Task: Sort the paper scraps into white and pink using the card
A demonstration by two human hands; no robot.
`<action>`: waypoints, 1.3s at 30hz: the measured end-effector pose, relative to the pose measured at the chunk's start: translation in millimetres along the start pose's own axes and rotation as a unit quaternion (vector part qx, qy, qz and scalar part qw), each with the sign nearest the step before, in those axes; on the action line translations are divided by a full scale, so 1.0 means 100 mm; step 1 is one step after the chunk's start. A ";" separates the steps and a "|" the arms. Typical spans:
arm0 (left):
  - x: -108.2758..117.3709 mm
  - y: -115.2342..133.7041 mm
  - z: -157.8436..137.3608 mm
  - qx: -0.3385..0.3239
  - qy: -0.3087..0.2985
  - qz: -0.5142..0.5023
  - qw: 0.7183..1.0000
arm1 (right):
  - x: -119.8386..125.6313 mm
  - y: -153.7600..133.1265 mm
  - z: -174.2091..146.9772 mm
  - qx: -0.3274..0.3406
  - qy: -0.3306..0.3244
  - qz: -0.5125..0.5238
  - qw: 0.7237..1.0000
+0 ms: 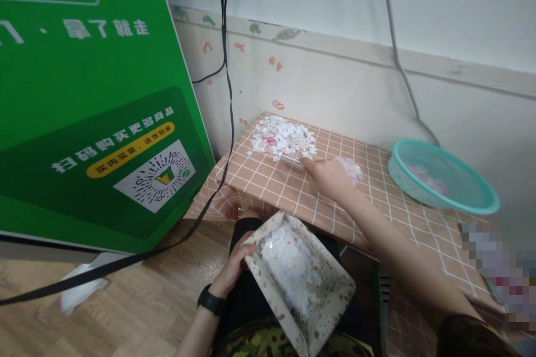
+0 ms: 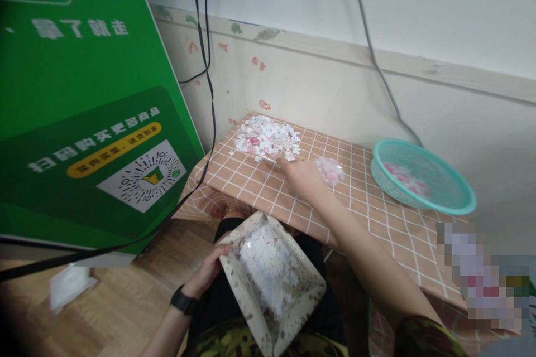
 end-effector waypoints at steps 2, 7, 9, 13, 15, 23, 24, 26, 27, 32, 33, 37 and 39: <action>0.01 -0.01 0.00 -0.002 -0.002 -0.002 1.000 | 0.00 0.00 0.00 0.006 0.002 0.003 1.000; 0.00 0.01 0.00 -0.009 -0.011 0.007 1.000 | 0.02 0.03 -0.02 0.020 0.000 0.015 1.000; -0.02 0.02 0.00 -0.008 -0.017 0.007 1.000 | 0.05 0.07 -0.02 0.011 0.007 0.021 1.000; -0.01 0.00 0.01 -0.004 -0.021 0.006 1.000 | 0.03 0.10 0.03 -0.012 0.005 0.025 1.000; -0.01 -0.01 0.02 -0.010 -0.031 0.011 0.999 | 0.02 0.07 0.07 -0.013 0.002 0.022 1.000; -0.01 -0.05 0.03 -0.002 -0.041 0.001 0.999 | 0.05 0.05 0.15 -0.007 -0.002 0.060 0.998; -0.01 -0.05 0.03 0.000 -0.041 0.002 0.999 | 0.06 0.07 0.16 -0.014 -0.002 0.064 0.998; -0.02 -0.04 0.03 -0.002 -0.039 0.008 0.999 | 0.07 0.09 0.18 -0.024 0.001 0.063 0.998; -0.02 -0.03 0.03 -0.004 -0.037 0.010 0.999 | 0.07 0.09 0.19 -0.025 0.000 0.060 0.998; -0.01 -0.03 0.02 -0.004 -0.033 0.019 0.999 | 0.06 0.07 0.22 -0.012 -0.009 0.064 0.998; -0.01 -0.02 0.02 -0.006 -0.036 0.021 0.999 | 0.07 0.08 0.23 -0.011 -0.007 0.066 0.998; -0.01 -0.03 0.02 -0.005 -0.036 0.019 0.999 | 0.11 0.12 0.28 -0.017 0.000 0.055 0.998; -0.01 -0.04 0.02 0.001 -0.035 0.019 0.999 | 0.11 0.12 0.31 -0.010 -0.004 0.052 0.999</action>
Point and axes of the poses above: each hand's wrist, its own z-axis towards the middle knuckle, its own x-axis out of the back of the hand, y = z × x, the point moved 10 cm from there along z, towards the middle knuckle, and after that the axes turned 3 degrees about -y, right-handed, at the moved point
